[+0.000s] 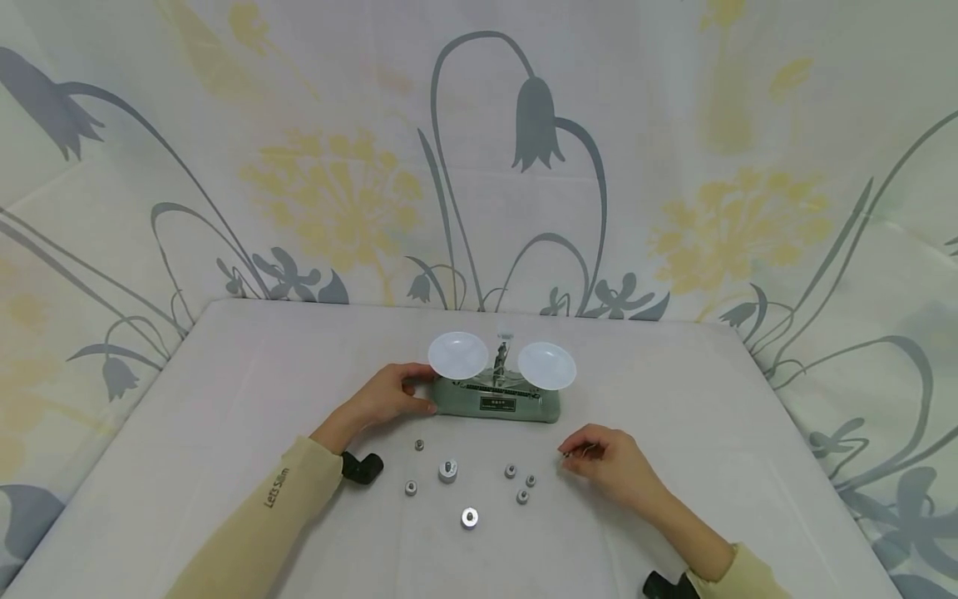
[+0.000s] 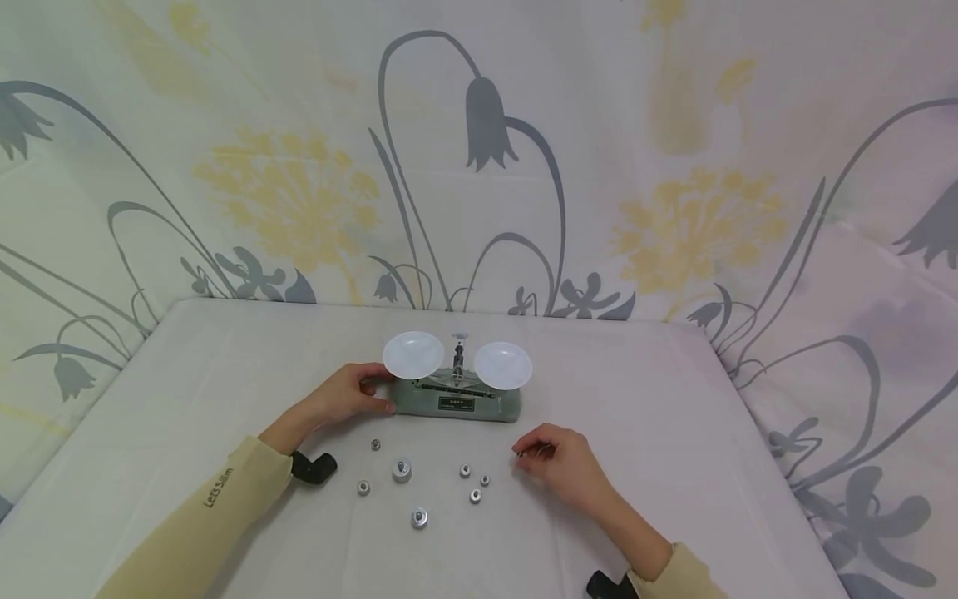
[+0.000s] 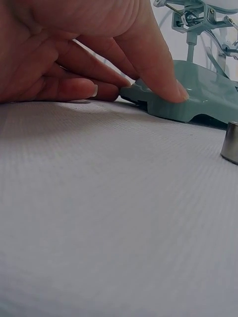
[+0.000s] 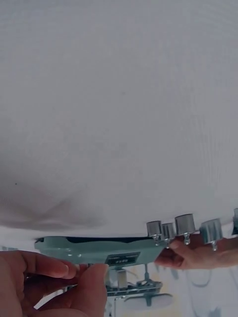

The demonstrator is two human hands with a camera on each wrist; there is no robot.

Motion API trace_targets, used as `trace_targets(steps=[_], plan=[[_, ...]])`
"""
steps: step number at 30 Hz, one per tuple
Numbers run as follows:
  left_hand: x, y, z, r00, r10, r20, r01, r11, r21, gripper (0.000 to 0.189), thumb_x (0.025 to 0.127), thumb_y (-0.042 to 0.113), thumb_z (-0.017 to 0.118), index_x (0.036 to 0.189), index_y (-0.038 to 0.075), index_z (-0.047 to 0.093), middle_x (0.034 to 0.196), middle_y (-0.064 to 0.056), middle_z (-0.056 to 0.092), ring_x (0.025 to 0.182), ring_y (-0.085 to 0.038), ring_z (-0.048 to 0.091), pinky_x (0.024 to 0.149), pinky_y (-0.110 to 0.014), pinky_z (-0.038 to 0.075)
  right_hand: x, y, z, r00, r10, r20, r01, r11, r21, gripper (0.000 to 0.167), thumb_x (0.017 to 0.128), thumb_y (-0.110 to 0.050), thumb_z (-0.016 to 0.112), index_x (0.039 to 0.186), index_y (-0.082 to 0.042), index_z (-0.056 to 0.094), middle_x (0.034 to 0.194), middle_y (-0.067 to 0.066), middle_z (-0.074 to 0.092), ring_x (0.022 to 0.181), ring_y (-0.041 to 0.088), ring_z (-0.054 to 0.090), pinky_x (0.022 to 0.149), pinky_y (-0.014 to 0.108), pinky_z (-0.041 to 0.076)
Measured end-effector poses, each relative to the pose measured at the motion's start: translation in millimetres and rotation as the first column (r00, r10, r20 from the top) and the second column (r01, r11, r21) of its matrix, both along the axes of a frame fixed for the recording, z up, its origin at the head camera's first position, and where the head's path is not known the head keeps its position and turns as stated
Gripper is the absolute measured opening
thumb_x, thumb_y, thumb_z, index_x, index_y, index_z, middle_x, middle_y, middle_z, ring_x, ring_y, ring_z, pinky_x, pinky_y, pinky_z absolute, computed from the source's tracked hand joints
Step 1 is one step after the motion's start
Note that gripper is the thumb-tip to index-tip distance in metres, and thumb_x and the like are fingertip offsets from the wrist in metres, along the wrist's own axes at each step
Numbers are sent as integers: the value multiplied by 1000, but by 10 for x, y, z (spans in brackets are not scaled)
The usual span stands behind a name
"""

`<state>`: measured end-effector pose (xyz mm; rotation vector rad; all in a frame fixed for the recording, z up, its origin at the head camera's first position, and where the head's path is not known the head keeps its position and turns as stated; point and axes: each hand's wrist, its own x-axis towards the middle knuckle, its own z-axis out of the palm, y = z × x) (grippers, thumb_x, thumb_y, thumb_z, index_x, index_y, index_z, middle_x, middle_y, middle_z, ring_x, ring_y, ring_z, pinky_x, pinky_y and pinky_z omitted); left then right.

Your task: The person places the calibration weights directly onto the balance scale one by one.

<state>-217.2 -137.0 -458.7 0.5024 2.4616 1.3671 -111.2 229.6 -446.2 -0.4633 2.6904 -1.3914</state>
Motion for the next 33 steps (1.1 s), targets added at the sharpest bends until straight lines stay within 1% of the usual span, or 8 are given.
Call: trace_targets(steps=[5,9,13,17,20,27,33], plan=[[-2,-9,-5,1000,1,1,-1,1000,-5,61,79,11,84,134,3,60,135,-12,60,122,-29,51,101,-47,41,-31,-4,139,1000,-25,-6,25,1000,-18,15,80,-1,79,93,-8,74,87,-1,69,77,11,59,68,25,51],[4,-17,-1,1000,-1,-9,1,1000,-10,61,79,11,84,134,3,60,135,-12,60,119,-29,52,99,-46,42,-78,-3,230,999,-33,-40,32,999,-26,15,80,0,79,93,-6,74,87,-2,70,78,11,60,70,25,51],[8,-15,3,1000,-6,-16,6,1000,-9,61,79,11,84,134,3,60,135,-12,61,119,-28,52,99,-45,42,-139,8,282,998,-43,-40,43,999,-8,15,81,0,79,94,-5,74,87,-3,69,78,12,60,71,25,51],[2,-9,1,1000,-10,-13,10,1000,-5,61,79,10,84,134,3,61,135,-12,61,120,-28,52,100,-45,42,-200,28,327,998,-38,-45,38,999,-3,15,82,0,78,96,-4,73,88,-2,69,77,14,61,69,25,52],[5,-4,10,1000,-12,-14,12,1000,-3,60,79,10,84,134,3,61,134,-12,61,120,-29,52,99,-44,42,-248,27,373,997,-36,-64,35,999,-8,15,82,0,78,96,-3,73,88,-1,69,77,14,61,68,25,52],[22,4,20,1000,-10,-8,10,1000,-4,60,79,11,84,134,3,61,135,-11,60,125,-29,51,102,-47,41,-335,-20,527,995,-29,-97,27,999,-21,15,82,-1,79,96,-2,73,89,1,69,78,15,61,70,24,52],[24,2,33,1000,-6,-13,6,1000,-5,60,79,10,84,134,2,61,134,-12,61,124,-30,51,103,-48,41,-453,-58,641,995,-9,-102,9,1000,-6,15,83,-3,79,97,-5,74,91,3,69,81,19,61,71,25,52]])
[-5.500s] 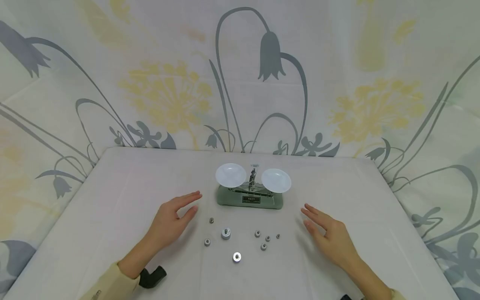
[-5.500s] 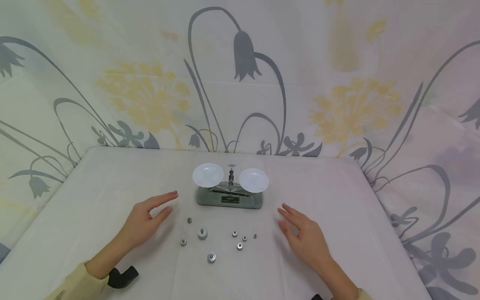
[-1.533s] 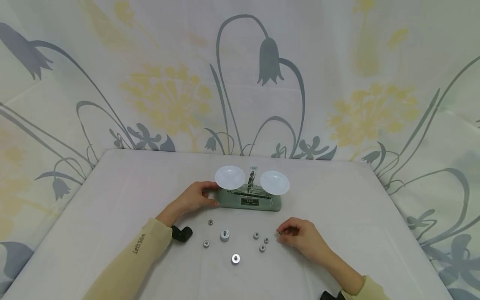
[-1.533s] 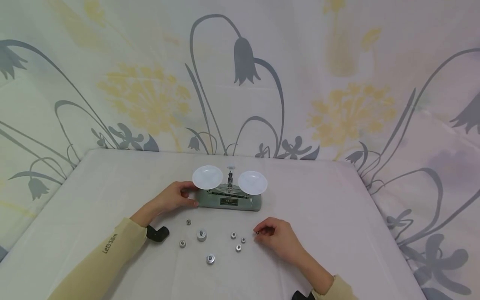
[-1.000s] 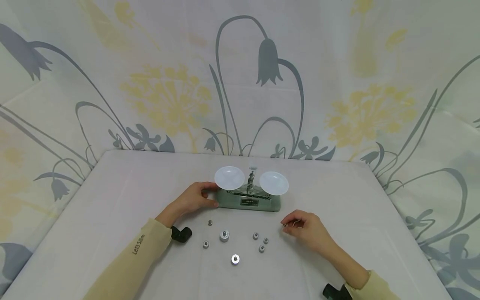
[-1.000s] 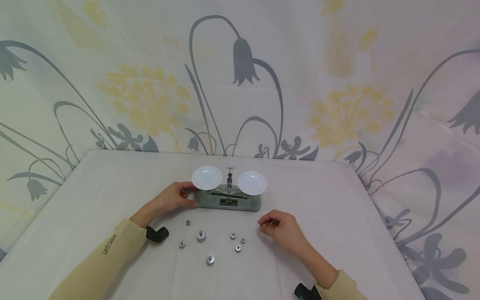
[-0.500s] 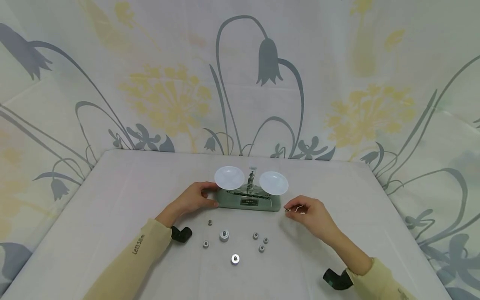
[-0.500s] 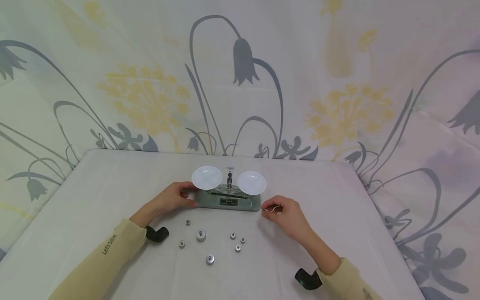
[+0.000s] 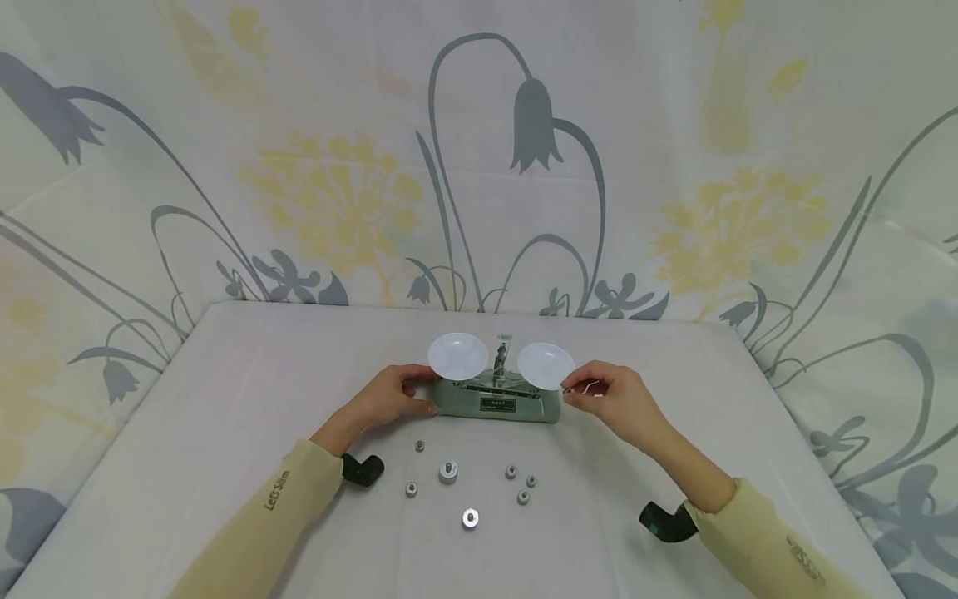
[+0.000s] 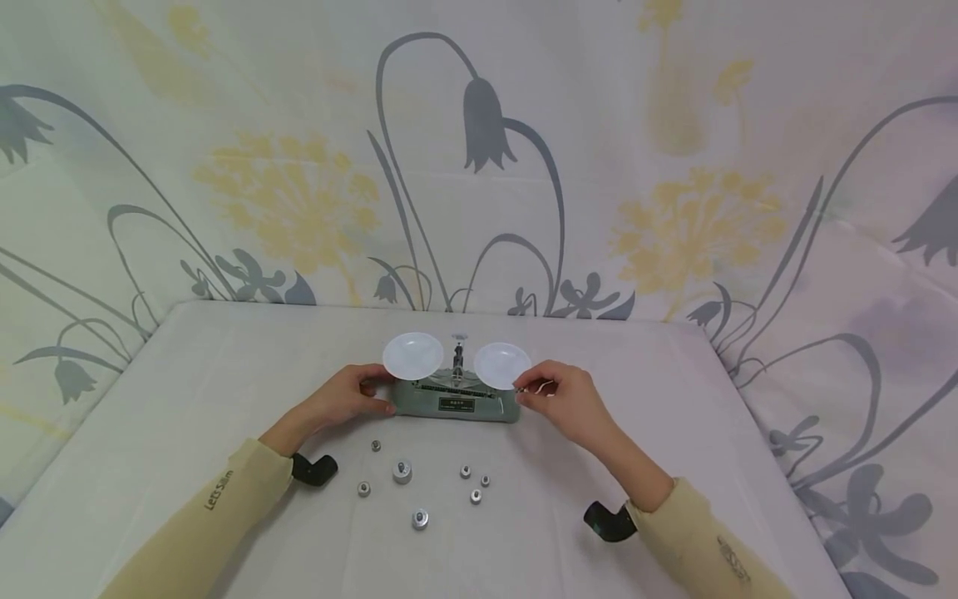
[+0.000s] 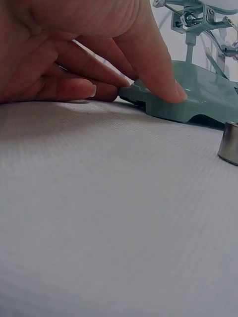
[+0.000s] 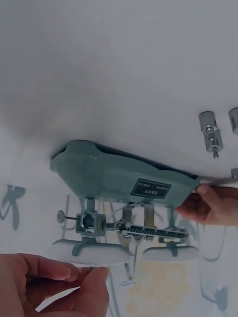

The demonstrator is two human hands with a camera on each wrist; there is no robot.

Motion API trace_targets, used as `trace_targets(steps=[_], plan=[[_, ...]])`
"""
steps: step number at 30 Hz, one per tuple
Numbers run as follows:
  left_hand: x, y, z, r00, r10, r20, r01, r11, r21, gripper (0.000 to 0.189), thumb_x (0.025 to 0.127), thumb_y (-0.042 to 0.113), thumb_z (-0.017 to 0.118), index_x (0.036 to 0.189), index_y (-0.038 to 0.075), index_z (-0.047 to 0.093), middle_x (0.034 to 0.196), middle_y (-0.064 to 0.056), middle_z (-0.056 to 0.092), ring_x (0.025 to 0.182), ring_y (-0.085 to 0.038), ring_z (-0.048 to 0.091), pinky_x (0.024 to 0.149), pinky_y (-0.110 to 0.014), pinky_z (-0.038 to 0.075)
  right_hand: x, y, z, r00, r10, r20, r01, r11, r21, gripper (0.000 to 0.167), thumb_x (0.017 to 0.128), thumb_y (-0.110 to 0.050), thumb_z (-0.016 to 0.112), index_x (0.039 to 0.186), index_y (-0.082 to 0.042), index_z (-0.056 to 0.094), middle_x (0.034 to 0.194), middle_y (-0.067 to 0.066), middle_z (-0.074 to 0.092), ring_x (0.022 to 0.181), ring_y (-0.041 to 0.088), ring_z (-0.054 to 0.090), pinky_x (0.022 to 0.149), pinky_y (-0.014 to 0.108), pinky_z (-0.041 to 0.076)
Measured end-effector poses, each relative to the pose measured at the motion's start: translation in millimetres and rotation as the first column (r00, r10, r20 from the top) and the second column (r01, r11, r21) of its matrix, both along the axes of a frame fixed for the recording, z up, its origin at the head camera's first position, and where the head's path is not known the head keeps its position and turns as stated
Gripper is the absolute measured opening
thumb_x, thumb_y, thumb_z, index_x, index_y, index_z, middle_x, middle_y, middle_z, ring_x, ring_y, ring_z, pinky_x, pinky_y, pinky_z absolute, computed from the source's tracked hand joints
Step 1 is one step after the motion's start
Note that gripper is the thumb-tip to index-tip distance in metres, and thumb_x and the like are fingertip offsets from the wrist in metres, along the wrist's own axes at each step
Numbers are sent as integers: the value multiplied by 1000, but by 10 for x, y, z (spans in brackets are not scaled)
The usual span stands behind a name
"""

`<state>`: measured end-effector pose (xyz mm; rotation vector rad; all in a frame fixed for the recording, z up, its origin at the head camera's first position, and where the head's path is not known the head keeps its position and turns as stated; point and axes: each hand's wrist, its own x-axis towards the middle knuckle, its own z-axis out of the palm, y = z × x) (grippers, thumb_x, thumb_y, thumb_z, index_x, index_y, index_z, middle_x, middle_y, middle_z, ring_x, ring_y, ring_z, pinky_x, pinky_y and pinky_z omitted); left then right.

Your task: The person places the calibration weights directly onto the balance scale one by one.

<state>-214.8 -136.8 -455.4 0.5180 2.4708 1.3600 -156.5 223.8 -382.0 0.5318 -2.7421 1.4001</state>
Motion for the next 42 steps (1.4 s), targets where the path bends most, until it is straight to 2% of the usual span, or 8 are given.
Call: trace_targets(steps=[6,15,27,34,42], plan=[[4,3,0,1000,0,0,0,1000,4,60,79,9,84,133,3,61,134,-12,61,122,-29,52,101,-47,41,-138,-31,58,1000,13,-29,-12,999,36,14,84,-2,77,97,-6,75,91,2,70,81,19,62,71,26,52],[1,3,-11,1000,-1,-4,1,1000,-7,60,79,11,84,134,4,61,134,-10,61,123,-29,52,102,-48,42,-273,-84,85,1000,16,-6,-15,998,60,11,85,-3,76,95,-7,75,90,4,69,79,20,63,69,28,52],[11,-1,-11,1000,-1,-10,1,1000,29,60,78,10,84,133,2,62,134,-12,61,124,-29,52,101,-46,42,-522,-92,74,999,47,-12,-47,997,62,12,88,-3,74,100,-3,73,98,9,71,92,25,67,75,34,56],[13,-1,1,1000,6,-3,-6,1000,16,60,79,10,84,133,2,61,134,-13,61,126,-31,52,102,-47,41,-611,-135,129,998,52,-23,-50,995,84,12,88,-6,74,100,-5,74,99,6,71,94,24,66,80,38,55],[7,2,-5,1000,3,6,-3,1000,23,60,78,10,84,133,2,61,134,-12,60,123,-30,52,102,-48,41,-680,-246,132,997,73,2,-73,995,72,11,87,-6,76,98,-6,74,95,5,71,91,22,67,79,37,56]])
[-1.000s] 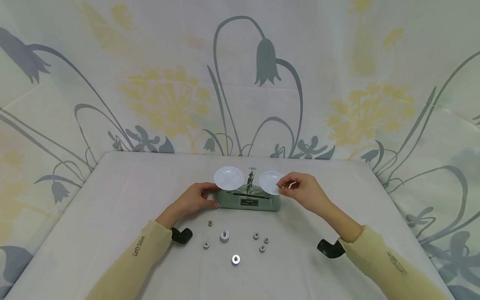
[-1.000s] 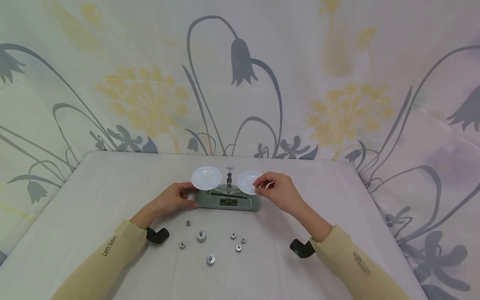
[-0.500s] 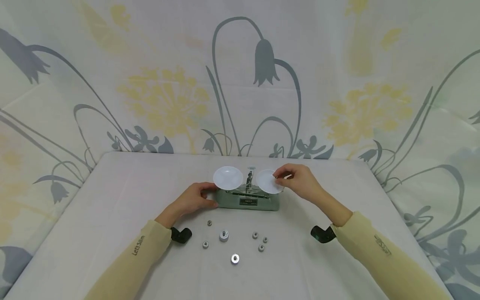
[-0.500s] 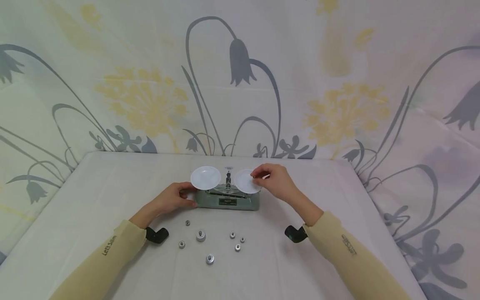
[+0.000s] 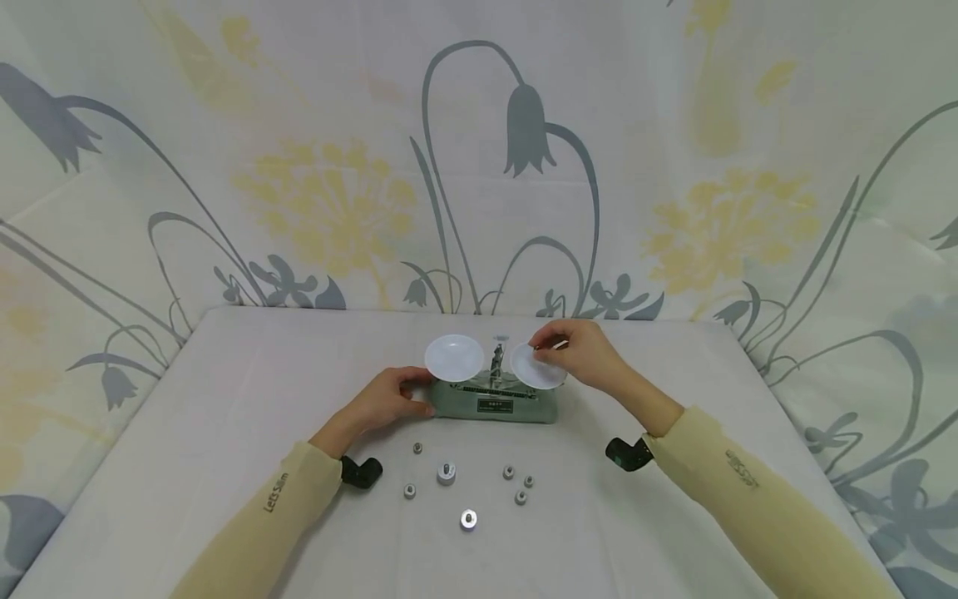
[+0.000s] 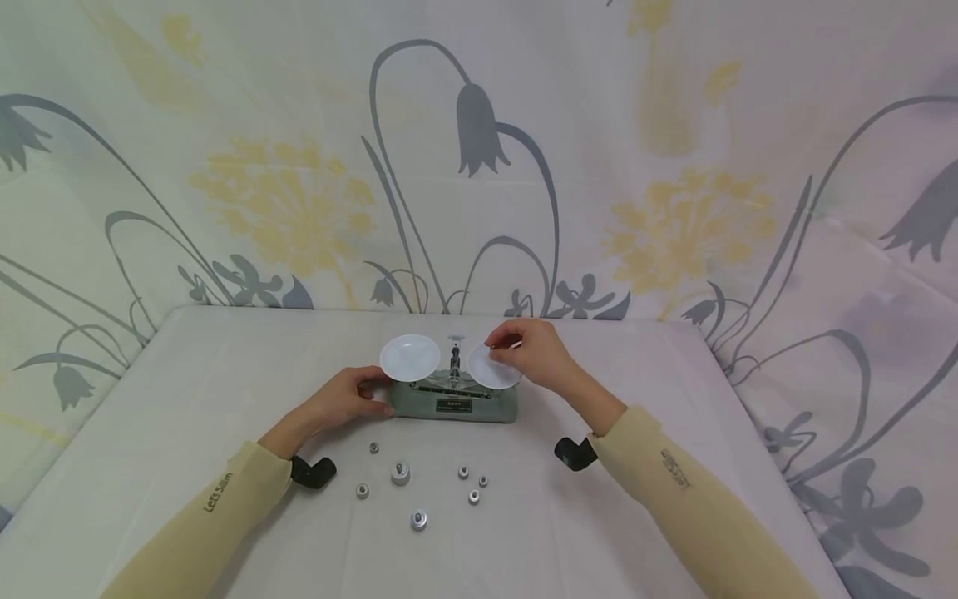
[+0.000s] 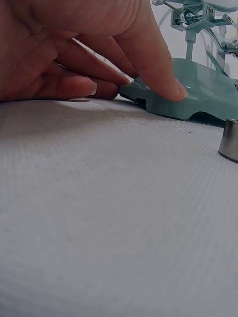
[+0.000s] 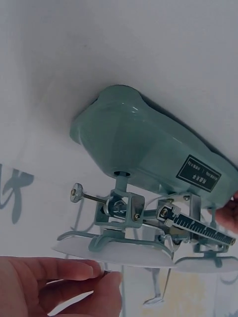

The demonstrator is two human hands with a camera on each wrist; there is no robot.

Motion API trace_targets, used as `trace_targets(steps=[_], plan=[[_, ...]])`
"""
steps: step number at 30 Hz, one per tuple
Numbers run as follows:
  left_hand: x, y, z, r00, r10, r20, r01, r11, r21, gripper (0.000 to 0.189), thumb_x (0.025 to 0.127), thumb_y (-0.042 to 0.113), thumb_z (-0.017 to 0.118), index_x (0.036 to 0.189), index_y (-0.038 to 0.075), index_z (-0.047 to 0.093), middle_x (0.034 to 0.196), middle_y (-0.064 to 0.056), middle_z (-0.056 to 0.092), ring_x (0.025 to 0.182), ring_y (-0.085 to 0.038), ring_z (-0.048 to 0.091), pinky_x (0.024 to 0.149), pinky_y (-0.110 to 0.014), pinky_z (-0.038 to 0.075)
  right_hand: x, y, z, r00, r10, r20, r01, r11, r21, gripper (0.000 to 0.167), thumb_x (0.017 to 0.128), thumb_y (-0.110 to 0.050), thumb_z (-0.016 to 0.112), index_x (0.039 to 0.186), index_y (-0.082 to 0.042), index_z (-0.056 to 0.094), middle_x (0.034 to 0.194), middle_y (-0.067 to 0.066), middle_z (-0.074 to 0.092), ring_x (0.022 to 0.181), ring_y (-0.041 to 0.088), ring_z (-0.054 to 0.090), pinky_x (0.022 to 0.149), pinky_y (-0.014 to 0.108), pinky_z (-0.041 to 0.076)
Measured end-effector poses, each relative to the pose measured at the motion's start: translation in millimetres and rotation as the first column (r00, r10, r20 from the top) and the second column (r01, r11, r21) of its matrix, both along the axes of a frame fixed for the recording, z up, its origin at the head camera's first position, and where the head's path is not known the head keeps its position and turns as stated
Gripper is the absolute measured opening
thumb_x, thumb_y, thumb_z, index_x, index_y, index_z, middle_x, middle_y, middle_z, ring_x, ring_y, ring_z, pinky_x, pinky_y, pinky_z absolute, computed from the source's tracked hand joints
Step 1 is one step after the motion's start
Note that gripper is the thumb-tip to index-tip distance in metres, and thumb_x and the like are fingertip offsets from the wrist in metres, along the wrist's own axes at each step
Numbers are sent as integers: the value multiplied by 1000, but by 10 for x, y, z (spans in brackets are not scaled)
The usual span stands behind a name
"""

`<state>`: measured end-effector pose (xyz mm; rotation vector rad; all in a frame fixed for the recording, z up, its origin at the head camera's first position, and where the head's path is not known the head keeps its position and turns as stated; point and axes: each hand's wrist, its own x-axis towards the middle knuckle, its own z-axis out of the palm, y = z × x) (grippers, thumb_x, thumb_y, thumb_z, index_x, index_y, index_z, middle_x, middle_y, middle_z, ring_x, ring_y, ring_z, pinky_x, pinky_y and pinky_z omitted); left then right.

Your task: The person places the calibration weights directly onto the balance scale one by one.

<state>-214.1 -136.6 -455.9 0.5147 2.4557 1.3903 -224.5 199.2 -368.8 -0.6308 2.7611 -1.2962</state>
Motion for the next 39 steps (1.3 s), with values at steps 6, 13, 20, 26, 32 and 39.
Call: trace_targets(steps=[6,13,20,26,32,39], plan=[[15,11,10,1000,2,3,-2,1000,-5,60,79,10,84,134,2,61,135,-12,60,123,-30,52,103,-48,41,-16,-68,-15,1000,22,9,-22,1000,-10,12,84,-2,76,96,-5,75,93,5,71,88,22,67,77,37,55],[19,13,16,1000,1,4,-1,1000,0,60,78,9,84,133,2,61,134,-12,61,123,-29,52,103,-48,41,-30,-96,-31,999,36,17,-37,999,27,12,83,-1,77,95,-6,76,94,4,71,88,20,66,75,34,53],[22,15,27,1000,1,-9,-1,1000,-7,59,78,9,84,132,2,62,132,-12,62,116,-27,53,99,-43,42,-14,-98,-26,999,41,25,-42,998,40,12,84,-2,76,95,-6,75,94,5,71,87,20,66,73,33,53],[22,12,25,1000,8,-9,-8,1000,-18,59,78,10,84,132,2,62,132,-12,62,114,-27,53,97,-42,42,-14,-103,-23,998,53,30,-54,998,29,13,84,-1,76,96,-5,75,95,5,71,87,20,67,74,33,54],[22,9,14,1000,9,-10,-10,1000,-18,59,78,10,84,132,3,62,132,-12,61,117,-28,53,99,-44,42,-16,-98,-20,998,57,26,-58,998,32,13,84,0,75,95,-5,75,95,5,71,87,19,67,74,33,54],[18,12,7,1000,7,-22,-7,1000,-20,59,78,10,84,132,2,62,132,-12,61,121,-29,53,100,-46,42,-14,-81,-22,997,63,31,-64,997,32,13,84,-1,75,96,-5,75,95,5,71,87,19,67,74,33,54]])
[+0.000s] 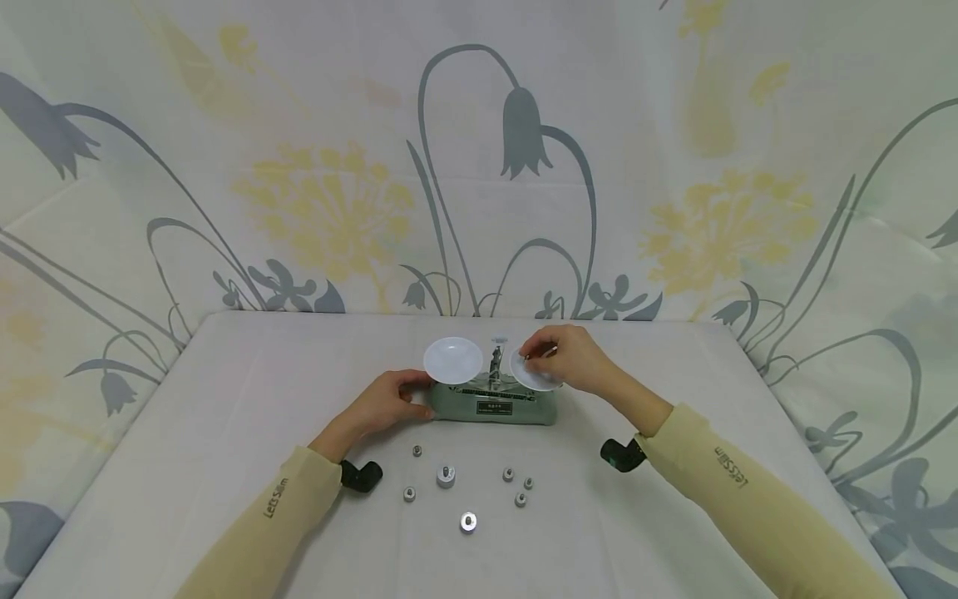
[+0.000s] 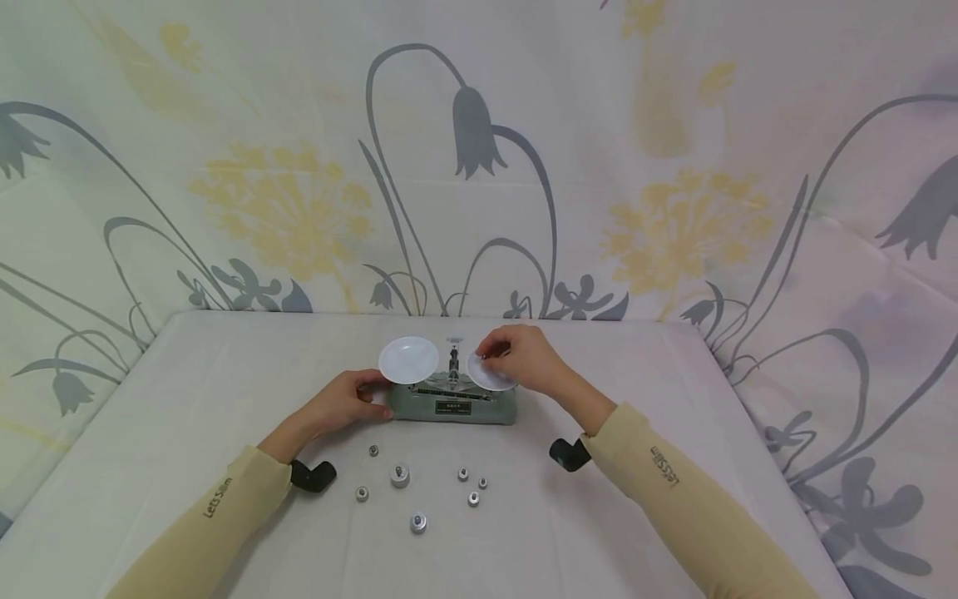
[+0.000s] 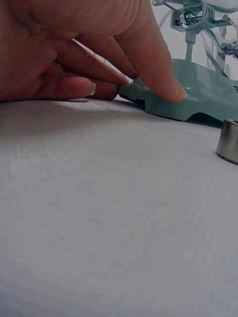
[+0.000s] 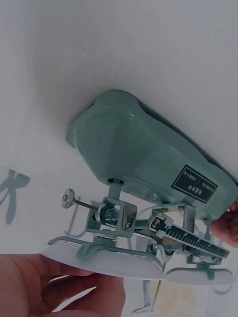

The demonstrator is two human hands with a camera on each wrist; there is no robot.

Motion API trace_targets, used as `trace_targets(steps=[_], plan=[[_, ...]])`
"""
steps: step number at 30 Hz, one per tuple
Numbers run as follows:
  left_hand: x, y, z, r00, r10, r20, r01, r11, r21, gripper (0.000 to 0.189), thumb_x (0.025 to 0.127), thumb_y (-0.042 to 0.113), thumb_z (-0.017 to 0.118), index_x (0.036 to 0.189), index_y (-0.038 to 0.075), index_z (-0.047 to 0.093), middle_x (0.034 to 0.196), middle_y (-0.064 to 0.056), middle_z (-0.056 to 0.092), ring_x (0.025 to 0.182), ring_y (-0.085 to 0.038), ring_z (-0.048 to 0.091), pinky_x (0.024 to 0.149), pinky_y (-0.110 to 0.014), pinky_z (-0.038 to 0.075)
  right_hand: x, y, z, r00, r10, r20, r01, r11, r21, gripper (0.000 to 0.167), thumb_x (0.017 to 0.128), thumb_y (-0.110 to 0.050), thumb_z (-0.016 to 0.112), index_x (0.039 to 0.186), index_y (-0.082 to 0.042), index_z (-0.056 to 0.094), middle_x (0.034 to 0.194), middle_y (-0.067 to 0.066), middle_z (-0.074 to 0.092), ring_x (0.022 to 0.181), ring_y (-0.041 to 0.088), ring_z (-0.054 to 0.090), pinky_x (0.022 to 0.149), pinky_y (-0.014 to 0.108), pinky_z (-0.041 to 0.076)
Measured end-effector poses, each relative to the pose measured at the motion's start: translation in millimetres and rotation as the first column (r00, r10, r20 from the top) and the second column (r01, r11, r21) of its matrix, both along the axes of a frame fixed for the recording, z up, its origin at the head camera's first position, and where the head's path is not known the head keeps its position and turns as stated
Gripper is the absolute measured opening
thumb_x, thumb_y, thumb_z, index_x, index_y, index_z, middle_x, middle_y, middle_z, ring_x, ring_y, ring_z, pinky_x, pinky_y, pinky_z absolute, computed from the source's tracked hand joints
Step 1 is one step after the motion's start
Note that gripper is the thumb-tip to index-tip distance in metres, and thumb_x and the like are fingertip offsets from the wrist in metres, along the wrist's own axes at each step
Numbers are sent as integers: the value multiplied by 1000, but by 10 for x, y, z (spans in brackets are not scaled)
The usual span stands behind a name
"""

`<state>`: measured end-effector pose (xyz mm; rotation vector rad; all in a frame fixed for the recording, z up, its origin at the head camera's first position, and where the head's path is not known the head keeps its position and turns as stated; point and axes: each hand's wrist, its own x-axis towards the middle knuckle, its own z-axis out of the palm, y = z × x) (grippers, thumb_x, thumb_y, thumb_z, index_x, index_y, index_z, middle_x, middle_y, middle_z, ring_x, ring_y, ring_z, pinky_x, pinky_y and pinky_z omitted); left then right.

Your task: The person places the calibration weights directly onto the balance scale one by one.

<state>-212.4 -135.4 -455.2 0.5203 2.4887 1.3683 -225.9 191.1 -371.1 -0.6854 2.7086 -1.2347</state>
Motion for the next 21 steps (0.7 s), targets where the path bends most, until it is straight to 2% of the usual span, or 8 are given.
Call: trace_targets(steps=[21], plan=[[8,2,4,1000,0,7,0,1000,17,59,78,9,84,132,2,62,133,-12,61,126,-31,52,101,-48,41,70,89,80,999,-30,-44,30,1000,0,12,85,-1,75,96,-4,75,97,6,71,92,22,66,80,37,56]])
